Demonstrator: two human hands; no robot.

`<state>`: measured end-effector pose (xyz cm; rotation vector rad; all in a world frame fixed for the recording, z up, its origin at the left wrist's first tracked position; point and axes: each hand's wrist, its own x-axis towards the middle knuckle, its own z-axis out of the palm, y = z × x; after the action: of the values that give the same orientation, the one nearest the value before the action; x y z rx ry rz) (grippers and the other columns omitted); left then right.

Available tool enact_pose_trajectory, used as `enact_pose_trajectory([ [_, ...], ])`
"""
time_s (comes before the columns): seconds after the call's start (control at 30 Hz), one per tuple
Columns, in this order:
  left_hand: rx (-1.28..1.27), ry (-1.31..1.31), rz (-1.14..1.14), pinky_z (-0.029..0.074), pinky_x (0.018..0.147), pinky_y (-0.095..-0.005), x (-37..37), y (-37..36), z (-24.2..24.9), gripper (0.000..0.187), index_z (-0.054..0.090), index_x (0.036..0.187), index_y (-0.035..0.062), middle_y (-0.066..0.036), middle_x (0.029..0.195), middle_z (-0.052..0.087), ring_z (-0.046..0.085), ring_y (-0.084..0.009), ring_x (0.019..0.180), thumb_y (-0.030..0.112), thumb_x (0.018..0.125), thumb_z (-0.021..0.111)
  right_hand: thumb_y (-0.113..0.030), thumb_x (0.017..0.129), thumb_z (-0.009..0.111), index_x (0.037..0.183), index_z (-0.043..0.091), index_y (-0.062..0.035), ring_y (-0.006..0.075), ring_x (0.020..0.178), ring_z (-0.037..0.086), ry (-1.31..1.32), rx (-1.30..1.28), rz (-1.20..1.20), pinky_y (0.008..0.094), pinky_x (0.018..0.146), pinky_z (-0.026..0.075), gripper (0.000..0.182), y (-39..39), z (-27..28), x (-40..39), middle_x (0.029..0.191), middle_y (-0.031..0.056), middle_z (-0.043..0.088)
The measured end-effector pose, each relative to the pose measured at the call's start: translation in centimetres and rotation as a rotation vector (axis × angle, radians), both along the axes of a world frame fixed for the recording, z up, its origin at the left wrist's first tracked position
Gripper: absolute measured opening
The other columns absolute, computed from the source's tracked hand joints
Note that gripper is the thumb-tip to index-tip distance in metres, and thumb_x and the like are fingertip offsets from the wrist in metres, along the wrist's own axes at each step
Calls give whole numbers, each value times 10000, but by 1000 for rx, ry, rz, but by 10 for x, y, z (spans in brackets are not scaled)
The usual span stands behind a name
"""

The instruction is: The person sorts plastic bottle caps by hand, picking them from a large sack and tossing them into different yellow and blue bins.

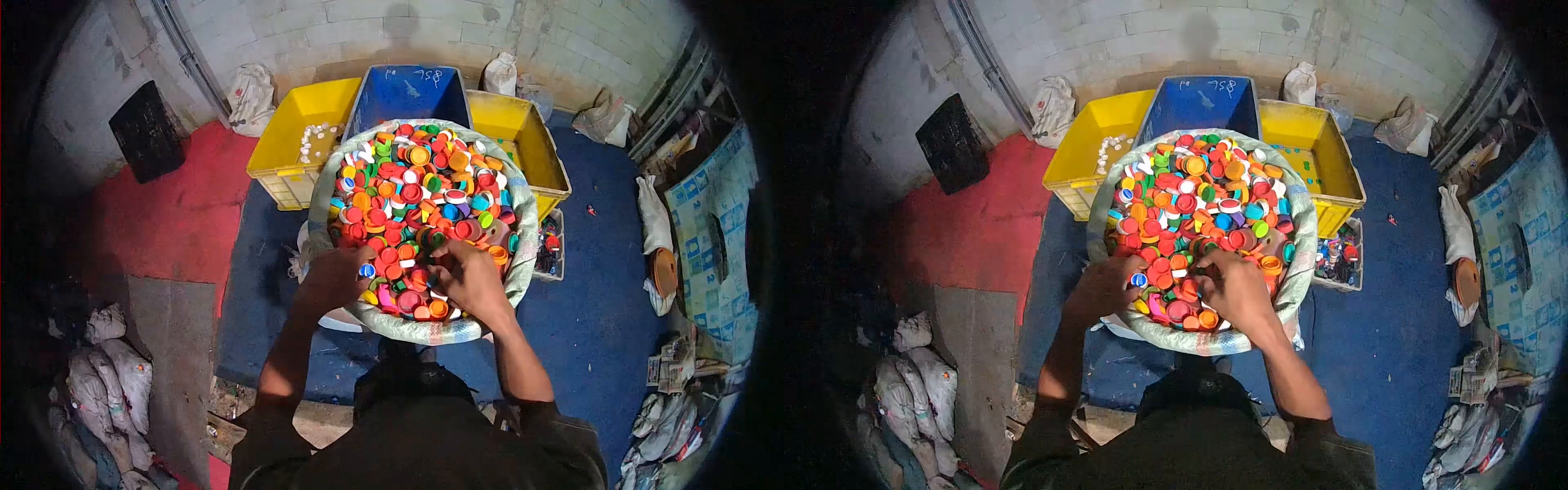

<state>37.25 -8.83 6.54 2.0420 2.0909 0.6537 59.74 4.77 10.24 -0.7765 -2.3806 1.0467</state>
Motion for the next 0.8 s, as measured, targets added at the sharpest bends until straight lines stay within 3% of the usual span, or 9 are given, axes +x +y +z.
enact_pose_trajectory([
  [0.03, 108, -60, -42, 527, 726, -421, -5, 0, -5, 342, 585, 1109, 49, -175, 852, 648, 661, -303, 828, 168, 801, 671, -34, 708, 684, 955, 635, -40, 414, 859, 626, -85, 32, -12, 458, 754, 500, 252, 3, 2, -5, 813, 175, 632],
  [0.13, 126, -401, 154, 518, 672, -399, -8, -3, 3, 395, 622, 1135, 32, -129, 857, 657, 659, -260, 759, 253, 817, 695, -46, 720, 677, 938, 641, -37, 392, 858, 633, -218, 134, 58, 457, 743, 500, 221, 14, 0, -19, 879, 175, 640],
  [0.23, 331, -628, 292, 515, 649, -329, 0, -2, 1, 306, 665, 1062, 26, -85, 846, 654, 647, -195, 718, 259, 864, 671, -100, 742, 689, 937, 658, -52, 361, 870, 639, -225, 229, 195, 451, 750, 509, 202, 18, -6, -32, 931, 185, 635],
  [0.33, 185, -1387, 429, 522, 641, -293, 9, -1, 9, 282, 644, 1092, 22, -63, 860, 656, 647, -170, 696, 234, 908, 610, -156, 787, 688, 938, 667, -56, 365, 937, 624, -318, 297, 206, 468, 785, 509, 183, 14, -12, -43, 976, 188, 635],
  [0.43, 321, -1874, 178, 551, 644, -289, 6, 1, -9, 271, 624, 1104, 31, -59, 864, 658, 653, -155, 695, 226, 924, 569, -183, 793, 657, 939, 674, -77, 367, 992, 615, -406, 319, 182, 487, 798, 511, 180, 11, -11, -50, 1014, 205, 628],
  [0.6, 384, -2046, 222, 591, 636, -357, 17, 5, -19, 274, 603, 1110, 58, -53, 908, 660, 665, -171, 717, 257, 936, 537, -173, 785, 648, 949, 669, -65, 383, 1028, 604, -466, 315, 168, 478, 843, 511, 197, 10, -13, -52, 1073, 229, 615],
  [0.7, 407, -2090, 269, 592, 624, -359, 25, 9, -13, 278, 599, 1118, 73, -49, 910, 664, 668, -175, 730, 271, 948, 502, -119, 765, 656, 912, 670, -45, 369, 995, 620, -363, 282, 151, 455, 819, 511, 166, 13, -14, -47, 1035, 235, 633],
  [0.8, 422, -2110, 307, 587, 610, -354, 32, 12, -2, 301, 594, 1130, 82, -50, 911, 667, 668, -178, 749, 292, 961, 459, -60, 727, 672, 859, 671, -34, 369, 889, 645, -132, 77, 297, 448, 759, 510, 134, 31, -20, -39, 925, 239, 655],
])
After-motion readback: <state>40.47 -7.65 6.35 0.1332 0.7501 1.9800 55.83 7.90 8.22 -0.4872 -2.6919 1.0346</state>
